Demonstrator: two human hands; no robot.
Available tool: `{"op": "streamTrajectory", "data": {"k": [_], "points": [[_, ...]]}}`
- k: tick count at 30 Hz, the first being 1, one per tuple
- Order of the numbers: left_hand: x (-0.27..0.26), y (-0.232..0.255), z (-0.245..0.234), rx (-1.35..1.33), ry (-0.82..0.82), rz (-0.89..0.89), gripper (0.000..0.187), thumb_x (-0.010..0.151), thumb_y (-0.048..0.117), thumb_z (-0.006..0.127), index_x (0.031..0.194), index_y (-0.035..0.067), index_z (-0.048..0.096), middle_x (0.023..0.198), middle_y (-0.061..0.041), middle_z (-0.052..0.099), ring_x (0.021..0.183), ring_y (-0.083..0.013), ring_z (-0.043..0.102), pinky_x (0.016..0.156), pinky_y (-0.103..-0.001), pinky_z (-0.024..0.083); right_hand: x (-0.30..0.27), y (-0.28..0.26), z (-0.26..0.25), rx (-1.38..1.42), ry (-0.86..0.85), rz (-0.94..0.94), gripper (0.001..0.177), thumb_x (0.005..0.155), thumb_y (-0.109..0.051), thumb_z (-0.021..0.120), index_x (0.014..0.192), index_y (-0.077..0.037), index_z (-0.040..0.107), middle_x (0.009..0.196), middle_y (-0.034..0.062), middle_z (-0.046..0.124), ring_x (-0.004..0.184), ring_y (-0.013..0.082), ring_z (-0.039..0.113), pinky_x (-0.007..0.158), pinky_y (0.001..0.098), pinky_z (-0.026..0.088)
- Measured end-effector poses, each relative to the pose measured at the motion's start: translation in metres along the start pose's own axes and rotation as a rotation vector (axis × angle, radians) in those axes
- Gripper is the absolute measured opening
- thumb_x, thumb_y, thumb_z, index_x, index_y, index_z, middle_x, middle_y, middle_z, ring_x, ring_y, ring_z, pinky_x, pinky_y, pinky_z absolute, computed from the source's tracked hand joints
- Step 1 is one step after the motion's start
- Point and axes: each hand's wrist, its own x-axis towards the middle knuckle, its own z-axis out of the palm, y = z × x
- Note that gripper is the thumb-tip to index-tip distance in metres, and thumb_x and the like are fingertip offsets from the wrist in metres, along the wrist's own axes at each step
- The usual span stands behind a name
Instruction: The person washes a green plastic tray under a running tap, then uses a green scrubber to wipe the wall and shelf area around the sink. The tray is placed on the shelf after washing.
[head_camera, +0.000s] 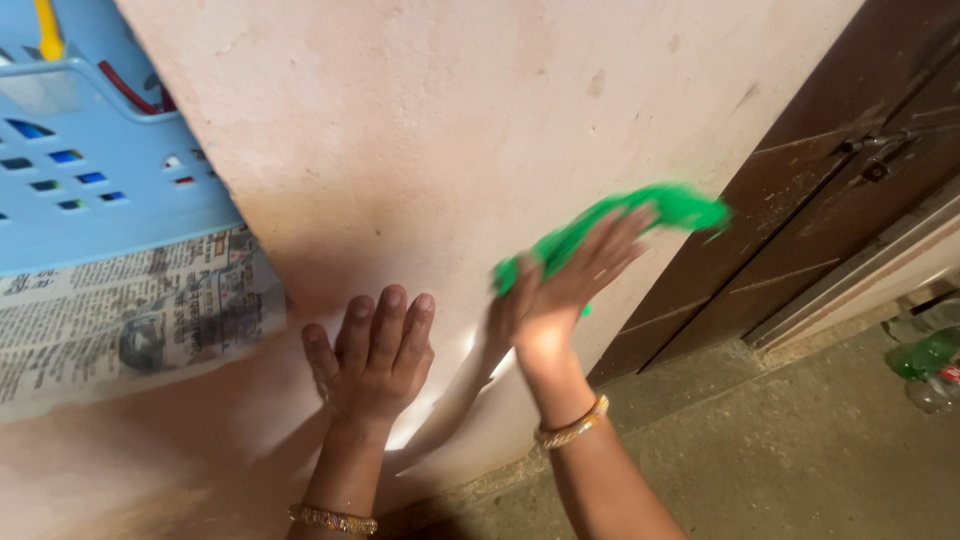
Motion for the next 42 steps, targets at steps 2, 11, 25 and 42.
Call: {"op": "streamTrajectory", "data": {"k": [2,11,25,42], "points": [[-0.001,-0.001,-0.003,-0.014,-0.013,0.003,0.07,0.11,0.02,0.062,0.171,0.02,0.028,0.178,-0.004,0.017,0.164,-0.026,0.016,0.133,-0.057,0.005,-0.036,0.003,0.003,0.009,-0.136,0.07,0.1,0.099,-0.061,0.045,0.165,-0.003,-0.002,0.172,0.0221,-0.015,0.159,0.041,-0.017,0.129,0.06,-0.008],[-0.006,-0.009,0.004,-0.037,-0.053,0.036,0.07,0.112,0.018,0.051,0.169,0.017,0.011,0.177,-0.005,0.0,0.167,-0.0238,0.002,0.135,-0.055,-0.005,-0.02,0.032,0.002,0.011,0.112,0.364,0.09,0.105,-0.063,0.025,0.17,-0.008,-0.005,0.178,0.019,-0.01,0.166,0.0374,-0.01,0.133,0.0601,-0.008],[-0.005,-0.009,-0.018,-0.141,-0.059,-0.016,0.058,0.108,0.034,0.056,0.161,0.018,0.039,0.172,-0.006,0.028,0.161,-0.0262,0.02,0.129,-0.058,0.007,0.051,-0.106,-0.017,-0.101,-0.03,-0.485,0.094,0.108,-0.069,0.037,0.17,-0.009,-0.002,0.175,0.0166,-0.009,0.162,0.0365,-0.007,0.131,0.0637,-0.006],[-0.024,-0.016,-0.118,-0.512,-0.036,-0.412,0.044,0.092,0.013,0.063,0.135,0.009,0.063,0.146,-0.017,0.056,0.142,-0.0399,0.048,0.12,-0.056,0.036,0.041,-0.158,-0.016,-0.364,-0.41,-1.051,0.074,0.097,-0.064,0.032,0.15,-0.015,0.046,0.158,0.0144,0.04,0.149,0.0342,0.029,0.114,0.064,0.023]]}}
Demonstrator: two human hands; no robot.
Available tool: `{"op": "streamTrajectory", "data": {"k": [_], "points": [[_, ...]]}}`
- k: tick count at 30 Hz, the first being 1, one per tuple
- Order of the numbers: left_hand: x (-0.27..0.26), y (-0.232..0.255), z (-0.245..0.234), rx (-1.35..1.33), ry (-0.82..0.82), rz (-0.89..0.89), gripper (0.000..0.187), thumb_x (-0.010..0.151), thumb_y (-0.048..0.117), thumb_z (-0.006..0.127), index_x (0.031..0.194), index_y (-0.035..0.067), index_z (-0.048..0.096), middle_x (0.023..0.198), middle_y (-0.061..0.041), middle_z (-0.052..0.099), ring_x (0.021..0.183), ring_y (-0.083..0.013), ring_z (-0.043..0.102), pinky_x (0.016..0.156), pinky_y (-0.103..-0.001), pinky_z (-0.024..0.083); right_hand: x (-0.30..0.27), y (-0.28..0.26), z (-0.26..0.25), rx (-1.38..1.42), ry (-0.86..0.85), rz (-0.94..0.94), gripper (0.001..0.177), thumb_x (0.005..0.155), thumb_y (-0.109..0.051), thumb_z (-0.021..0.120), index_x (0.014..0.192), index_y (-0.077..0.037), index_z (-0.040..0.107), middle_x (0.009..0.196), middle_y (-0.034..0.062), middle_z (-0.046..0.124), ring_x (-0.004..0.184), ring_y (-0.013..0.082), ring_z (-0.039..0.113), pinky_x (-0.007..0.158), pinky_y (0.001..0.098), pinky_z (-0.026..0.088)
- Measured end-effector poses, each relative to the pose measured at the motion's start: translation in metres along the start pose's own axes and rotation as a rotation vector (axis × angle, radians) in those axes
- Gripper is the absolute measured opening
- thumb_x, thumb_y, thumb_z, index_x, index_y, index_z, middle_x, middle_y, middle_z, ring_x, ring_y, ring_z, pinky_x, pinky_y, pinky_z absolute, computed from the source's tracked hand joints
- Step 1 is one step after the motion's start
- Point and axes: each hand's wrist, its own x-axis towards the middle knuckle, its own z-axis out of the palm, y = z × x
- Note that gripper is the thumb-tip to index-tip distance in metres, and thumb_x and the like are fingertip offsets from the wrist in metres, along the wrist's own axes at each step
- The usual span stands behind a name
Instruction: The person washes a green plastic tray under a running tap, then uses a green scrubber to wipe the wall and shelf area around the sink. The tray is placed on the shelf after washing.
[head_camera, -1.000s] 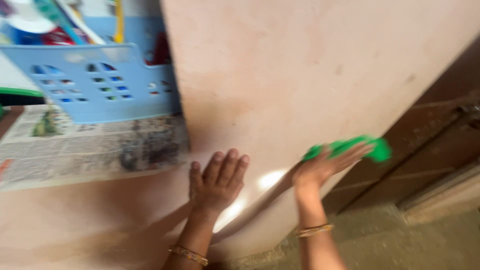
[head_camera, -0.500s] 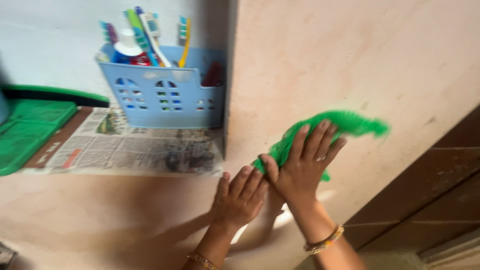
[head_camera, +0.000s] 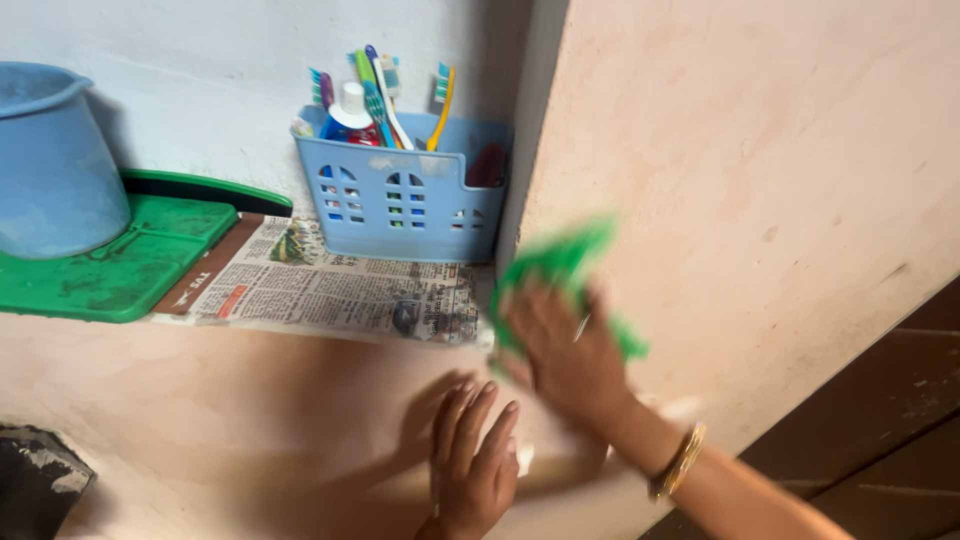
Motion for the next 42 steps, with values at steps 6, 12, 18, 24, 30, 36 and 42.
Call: {"op": "streamTrajectory", "data": {"k": [6,12,18,24,30,36,42], "points": [[0.006,0.009,-0.024,-0.005,0.057,-0.053,0.04,0.086,0.009,0.064,0.126,0.006,0.068,0.138,-0.017,0.059,0.136,-0.0397,0.051,0.114,-0.054,0.04,-0.063,-0.014,0.025,0.062,0.099,-0.239,0.06,0.104,-0.065,0.042,0.15,-0.028,0.052,0.144,0.0056,0.051,0.136,0.0249,0.041,0.117,0.0555,0.03],[0.031,0.028,-0.031,-0.052,0.09,-0.094,0.034,0.082,0.004,0.068,0.116,0.009,0.071,0.12,-0.013,0.065,0.109,-0.0346,0.06,0.094,-0.048,0.048,0.047,0.079,-0.064,0.087,0.132,0.134,0.086,0.099,-0.072,0.035,0.158,-0.01,0.04,0.162,0.0213,0.037,0.154,0.0341,0.026,0.121,0.069,0.007],[0.049,0.025,-0.027,-0.168,0.218,-0.146,0.022,0.093,0.0,0.063,0.113,0.007,0.069,0.096,-0.009,0.065,0.085,-0.0291,0.061,0.076,-0.041,0.049,0.099,0.116,-0.097,-0.034,0.124,0.452,0.093,0.108,-0.08,0.022,0.169,-0.011,0.011,0.172,0.0183,0.004,0.16,0.0375,0.001,0.131,0.0584,-0.003],[0.032,-0.001,-0.035,-0.272,0.366,-0.622,0.016,0.101,0.005,0.053,0.108,0.003,0.068,0.084,-0.003,0.063,0.07,-0.0111,0.052,0.058,-0.027,0.042,-0.002,0.023,0.003,-0.208,0.018,0.046,0.084,0.101,-0.068,0.026,0.157,-0.008,0.04,0.165,0.0239,0.027,0.155,0.0391,0.018,0.117,0.0679,-0.001],[-0.005,-0.029,-0.054,-0.603,0.56,-0.981,0.017,0.104,0.008,0.05,0.108,0.002,0.066,0.068,0.005,0.041,0.06,-0.0042,0.035,0.051,-0.023,0.028,-0.167,-0.051,0.114,0.196,-0.284,-0.576,0.061,0.096,-0.036,0.057,0.149,-0.011,0.041,0.152,0.0102,0.048,0.144,0.0284,0.039,0.117,0.0603,0.025],[-0.031,-0.043,-0.086,-0.622,0.642,-1.425,0.018,0.099,0.009,0.045,0.103,0.006,0.063,0.055,0.003,0.038,0.043,-0.0069,0.027,0.038,-0.027,0.019,-0.133,-0.031,0.114,0.08,0.127,-0.129,0.052,0.093,-0.036,0.059,0.142,-0.03,0.045,0.141,0.012,0.052,0.128,0.0444,0.05,0.107,0.0817,0.023],[-0.061,-0.045,-0.111,-0.58,0.504,-1.388,0.019,0.103,0.013,0.049,0.108,0.003,0.065,0.057,0.004,0.037,0.047,-0.0046,0.028,0.041,-0.024,0.022,-0.063,-0.121,0.089,0.298,-0.286,0.025,0.063,0.101,-0.055,0.054,0.147,-0.012,0.046,0.134,0.0186,0.055,0.114,0.0354,0.056,0.112,0.0623,0.031]]}}
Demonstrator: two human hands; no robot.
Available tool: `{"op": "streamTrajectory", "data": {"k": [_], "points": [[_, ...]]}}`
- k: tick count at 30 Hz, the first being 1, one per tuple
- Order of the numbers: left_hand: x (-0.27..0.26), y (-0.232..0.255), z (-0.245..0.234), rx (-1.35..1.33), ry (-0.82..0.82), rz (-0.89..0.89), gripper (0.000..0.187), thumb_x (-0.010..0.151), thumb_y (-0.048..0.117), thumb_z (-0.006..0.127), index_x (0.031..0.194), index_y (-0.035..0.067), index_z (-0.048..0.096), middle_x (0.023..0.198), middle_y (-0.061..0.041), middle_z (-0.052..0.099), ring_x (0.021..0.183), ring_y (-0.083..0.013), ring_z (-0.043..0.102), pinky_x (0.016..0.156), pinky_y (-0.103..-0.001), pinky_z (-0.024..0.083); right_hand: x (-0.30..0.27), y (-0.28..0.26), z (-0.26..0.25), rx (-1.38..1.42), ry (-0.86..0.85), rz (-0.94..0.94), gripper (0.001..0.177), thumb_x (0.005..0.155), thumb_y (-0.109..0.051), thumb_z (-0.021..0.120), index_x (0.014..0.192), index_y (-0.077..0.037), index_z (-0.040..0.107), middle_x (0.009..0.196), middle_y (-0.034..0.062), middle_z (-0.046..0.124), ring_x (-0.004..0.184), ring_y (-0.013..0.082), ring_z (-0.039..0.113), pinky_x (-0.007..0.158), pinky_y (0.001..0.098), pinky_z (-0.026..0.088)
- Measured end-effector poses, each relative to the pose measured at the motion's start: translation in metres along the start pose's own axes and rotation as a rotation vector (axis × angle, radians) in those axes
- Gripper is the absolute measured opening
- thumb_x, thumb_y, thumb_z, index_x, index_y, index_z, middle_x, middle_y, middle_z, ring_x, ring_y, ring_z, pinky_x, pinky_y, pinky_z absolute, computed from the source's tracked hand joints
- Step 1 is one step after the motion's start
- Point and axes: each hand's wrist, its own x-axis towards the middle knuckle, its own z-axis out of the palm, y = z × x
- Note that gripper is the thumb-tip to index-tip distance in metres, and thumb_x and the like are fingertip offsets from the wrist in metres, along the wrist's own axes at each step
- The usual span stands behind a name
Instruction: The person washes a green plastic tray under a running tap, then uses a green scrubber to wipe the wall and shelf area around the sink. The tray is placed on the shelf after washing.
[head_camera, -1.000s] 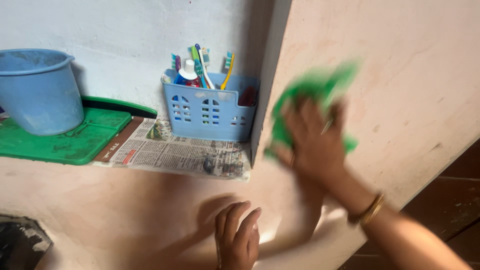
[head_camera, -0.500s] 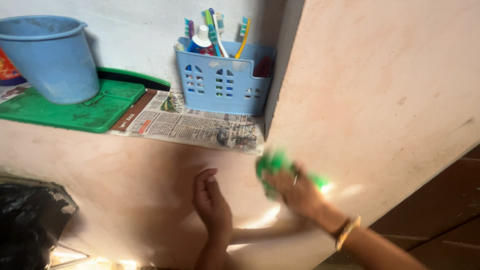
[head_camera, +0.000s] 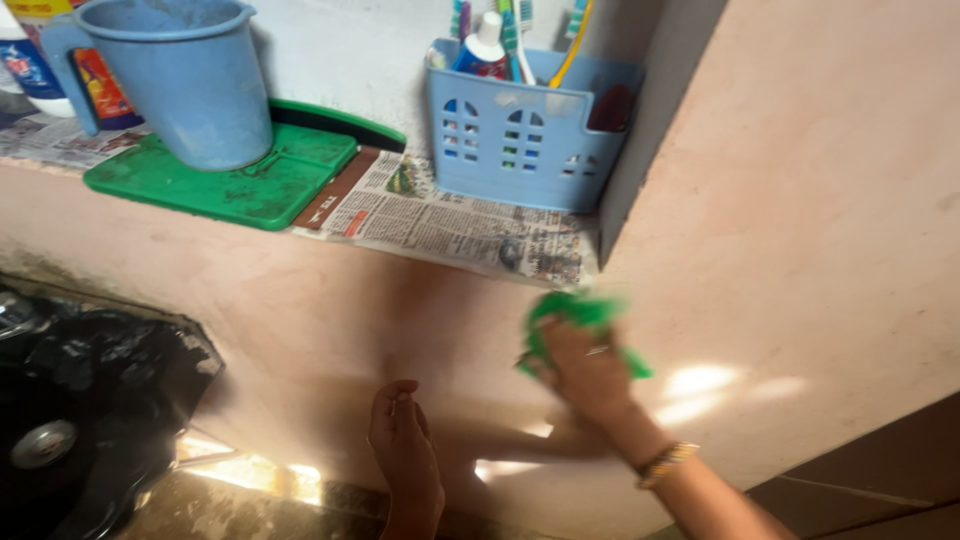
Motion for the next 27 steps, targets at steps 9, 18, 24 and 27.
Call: {"op": "streamTrajectory", "data": {"k": [9,18,24,27], "points": [[0.023,-0.001,-0.063,-0.041,0.081,-0.29,0.016,0.099,0.017,0.056,0.112,0.011,0.064,0.067,0.002,0.045,0.052,-0.0086,0.037,0.044,-0.027,0.03,-0.047,-0.042,0.083,0.171,-0.094,-0.479,0.039,0.105,-0.041,0.06,0.128,-0.01,0.057,0.135,0.0173,0.059,0.133,0.0325,0.052,0.12,0.0541,0.032],[0.039,-0.042,-0.058,0.155,-0.166,-0.461,0.021,0.098,0.025,0.061,0.108,0.007,0.065,0.068,0.0,0.046,0.057,-0.0127,0.041,0.052,-0.032,0.038,-0.086,0.072,0.1,0.371,0.806,0.967,0.08,0.113,-0.03,0.053,0.165,0.005,0.005,0.171,0.0317,0.002,0.16,0.0486,0.006,0.129,0.058,0.003],[0.043,-0.05,0.002,0.512,-0.407,-0.512,0.043,0.097,0.044,0.056,0.117,0.009,0.07,0.092,-0.003,0.067,0.087,-0.0145,0.06,0.079,-0.032,0.046,-0.073,-0.003,0.157,0.904,0.811,1.897,0.073,0.114,-0.041,0.041,0.166,0.0,0.011,0.172,0.0215,0.017,0.159,0.0377,0.022,0.129,0.0543,0.017],[0.044,-0.069,0.018,0.49,-0.52,-0.45,0.047,0.095,0.044,0.057,0.123,0.009,0.07,0.108,-0.005,0.073,0.104,-0.0167,0.065,0.093,-0.035,0.047,-0.054,-0.103,0.153,1.397,0.595,1.92,0.078,0.109,-0.051,0.039,0.162,0.001,0.012,0.165,0.0207,0.02,0.151,0.0348,0.024,0.123,0.0502,0.021]]}}
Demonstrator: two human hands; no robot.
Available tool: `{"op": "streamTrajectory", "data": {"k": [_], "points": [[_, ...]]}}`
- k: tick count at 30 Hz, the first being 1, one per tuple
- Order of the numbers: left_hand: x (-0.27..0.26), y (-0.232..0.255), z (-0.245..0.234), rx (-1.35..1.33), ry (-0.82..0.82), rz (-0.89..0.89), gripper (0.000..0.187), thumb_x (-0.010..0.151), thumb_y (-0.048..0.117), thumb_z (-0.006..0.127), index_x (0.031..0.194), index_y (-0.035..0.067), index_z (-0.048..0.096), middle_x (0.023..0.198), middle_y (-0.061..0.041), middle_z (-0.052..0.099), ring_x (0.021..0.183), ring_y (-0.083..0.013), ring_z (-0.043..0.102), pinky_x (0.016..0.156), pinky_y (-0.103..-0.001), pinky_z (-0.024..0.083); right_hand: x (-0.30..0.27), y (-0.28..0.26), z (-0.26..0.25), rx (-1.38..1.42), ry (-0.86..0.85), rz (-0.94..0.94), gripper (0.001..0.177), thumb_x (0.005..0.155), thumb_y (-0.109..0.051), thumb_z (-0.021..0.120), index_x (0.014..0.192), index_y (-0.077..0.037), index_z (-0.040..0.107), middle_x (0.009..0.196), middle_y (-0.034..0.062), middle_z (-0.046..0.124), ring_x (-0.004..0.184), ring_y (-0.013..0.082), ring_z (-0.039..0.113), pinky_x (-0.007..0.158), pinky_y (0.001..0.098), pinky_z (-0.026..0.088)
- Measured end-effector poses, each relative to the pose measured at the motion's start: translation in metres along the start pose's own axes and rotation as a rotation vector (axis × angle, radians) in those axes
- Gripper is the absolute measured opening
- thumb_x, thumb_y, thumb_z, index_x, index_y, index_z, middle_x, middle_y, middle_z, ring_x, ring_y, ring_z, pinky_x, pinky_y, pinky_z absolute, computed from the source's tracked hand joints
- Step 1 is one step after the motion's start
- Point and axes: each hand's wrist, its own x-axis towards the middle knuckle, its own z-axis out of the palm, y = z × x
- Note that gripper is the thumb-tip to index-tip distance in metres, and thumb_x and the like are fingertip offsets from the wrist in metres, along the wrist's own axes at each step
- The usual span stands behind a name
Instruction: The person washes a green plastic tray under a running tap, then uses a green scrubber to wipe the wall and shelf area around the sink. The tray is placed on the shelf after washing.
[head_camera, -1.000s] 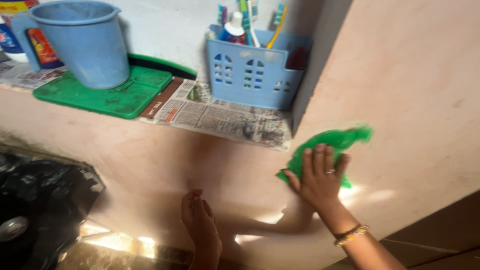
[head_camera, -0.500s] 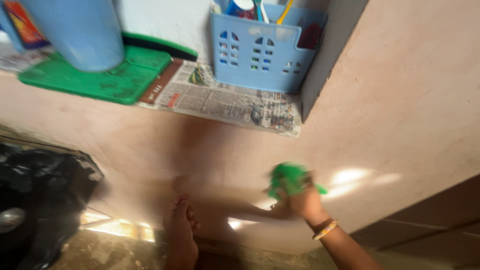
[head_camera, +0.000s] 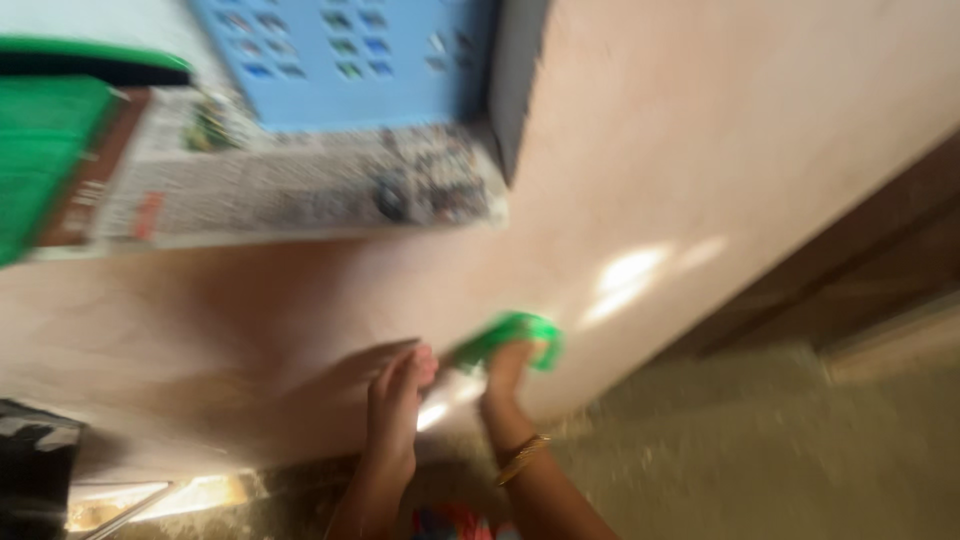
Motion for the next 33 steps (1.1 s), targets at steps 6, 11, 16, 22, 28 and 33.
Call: {"op": "streamTrajectory", "data": {"k": [6,11,16,22,28,33], "points": [[0.018,-0.016,0.013,0.014,-0.119,-0.021,0.044,0.096,0.038,0.055,0.125,0.01,0.069,0.116,-0.008,0.075,0.111,-0.0188,0.066,0.096,-0.038,0.045,-0.028,-0.074,0.002,-0.044,-0.095,-0.134,0.088,0.102,-0.056,0.03,0.162,-0.006,-0.01,0.166,0.0222,0.0,0.152,0.0361,0.016,0.124,0.0455,0.02],[0.015,-0.024,0.015,0.06,-0.119,-0.095,0.044,0.095,0.036,0.052,0.125,0.009,0.07,0.118,-0.009,0.075,0.114,-0.0206,0.066,0.095,-0.04,0.044,0.071,-0.135,-0.034,0.097,0.249,-0.334,0.083,0.111,-0.051,0.031,0.161,0.003,-0.008,0.168,0.0256,0.0,0.158,0.036,0.011,0.128,0.0469,0.016],[0.007,-0.025,0.026,0.055,-0.081,-0.105,0.045,0.096,0.037,0.051,0.127,0.009,0.068,0.119,-0.009,0.074,0.114,-0.0212,0.067,0.096,-0.04,0.044,0.09,-0.093,-0.056,0.176,0.33,-0.062,0.083,0.107,-0.05,0.035,0.161,0.002,-0.001,0.168,0.0241,0.01,0.156,0.0346,0.018,0.127,0.0459,0.018],[0.0,-0.025,0.073,0.129,-0.092,-0.092,0.047,0.097,0.036,0.05,0.13,0.006,0.068,0.116,-0.012,0.075,0.109,-0.0234,0.068,0.094,-0.04,0.045,0.043,-0.094,-0.036,0.144,0.112,-0.067,0.084,0.102,-0.047,0.04,0.162,0.001,0.006,0.167,0.0223,0.021,0.154,0.0329,0.027,0.126,0.0446,0.021],[-0.011,-0.029,0.118,0.138,-0.17,0.005,0.052,0.099,0.039,0.046,0.131,0.005,0.068,0.116,-0.011,0.076,0.109,-0.0204,0.068,0.096,-0.036,0.048,0.094,-0.227,-0.077,0.077,0.115,-0.746,0.083,0.109,-0.055,0.027,0.166,-0.002,-0.002,0.175,0.021,-0.011,0.163,0.0318,-0.005,0.131,0.0474,0.004],[-0.024,-0.037,0.129,0.183,-0.112,-0.042,0.053,0.099,0.041,0.047,0.132,0.006,0.068,0.118,-0.011,0.077,0.11,-0.0201,0.068,0.097,-0.037,0.047,0.133,-0.247,-0.091,0.314,0.22,-0.383,0.096,0.096,-0.065,0.033,0.163,-0.011,-0.01,0.17,0.0169,-0.007,0.157,0.0332,0.012,0.125,0.0484,0.012]]}}
